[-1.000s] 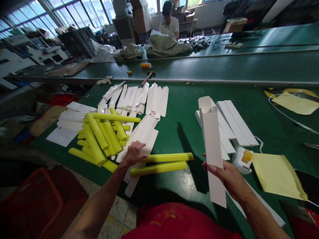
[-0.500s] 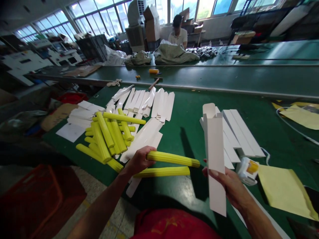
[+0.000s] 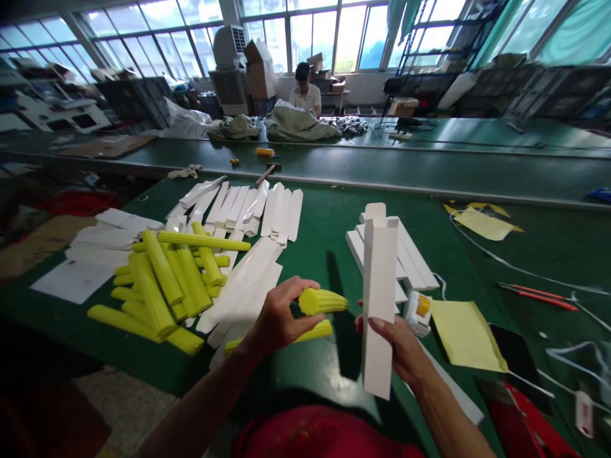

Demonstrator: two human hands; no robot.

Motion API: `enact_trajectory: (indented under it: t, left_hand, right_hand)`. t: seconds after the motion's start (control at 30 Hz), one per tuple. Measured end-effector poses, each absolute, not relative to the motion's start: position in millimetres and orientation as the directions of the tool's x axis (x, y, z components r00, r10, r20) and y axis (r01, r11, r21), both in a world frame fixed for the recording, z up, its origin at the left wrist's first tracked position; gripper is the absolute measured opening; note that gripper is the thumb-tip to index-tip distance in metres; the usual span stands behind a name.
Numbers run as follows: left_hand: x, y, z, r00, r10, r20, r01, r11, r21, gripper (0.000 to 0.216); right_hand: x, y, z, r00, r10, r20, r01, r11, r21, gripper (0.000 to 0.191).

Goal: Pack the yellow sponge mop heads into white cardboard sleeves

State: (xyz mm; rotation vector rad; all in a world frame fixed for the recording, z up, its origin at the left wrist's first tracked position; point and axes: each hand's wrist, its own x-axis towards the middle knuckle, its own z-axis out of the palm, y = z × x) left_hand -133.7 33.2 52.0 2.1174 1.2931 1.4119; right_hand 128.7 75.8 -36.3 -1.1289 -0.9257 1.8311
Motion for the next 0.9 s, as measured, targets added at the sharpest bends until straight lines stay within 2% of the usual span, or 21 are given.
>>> enact_trajectory:
  t: [0.13, 0.3, 0.5, 0.7, 0.8, 0.9]
  left_hand:
    - [-128, 31, 62, 0.09, 0.765, 0.638, 0.491, -0.591, 0.64, 0.036]
    - [-113, 35, 69, 0.005, 0.795, 0.607, 0.383, -0.562, 0.733, 0.036]
    - [-96, 43, 65, -0.142, 0.869, 0.475, 0.332, -0.41, 0.85, 0.035]
    - [-93, 51, 69, -0.332, 0.88, 0.34, 0.252, -0.265, 0.931, 0.041]
    - [-114, 59, 75, -0.398, 0.882, 0.254, 0.187, -0.193, 0.963, 0.042]
    - [-166, 71, 83, -0.505, 0.839, 0.202, 0.054, -0.203, 0.978, 0.045]
  right_hand:
    - [127, 76, -40, -0.314, 0.884, -0.347, -0.299, -0.439, -0.847, 0.048]
    - [117, 78, -35, -0.329, 0.886, -0.326, -0.326, -0.431, -0.842, 0.038]
    - [107, 76, -25, -0.319, 0.9, -0.298, -0.276, -0.389, -0.879, 0.037]
    - [100, 76, -20, -0.372, 0.88, -0.294, -0.201, -0.385, -0.901, 0.038]
    - [107, 75, -25, -0.359, 0.868, -0.342, -0.195, -0.428, -0.882, 0.047]
    - [129, 82, -47, -0.276, 0.861, -0.428, -0.101, -0.469, -0.878, 0.058]
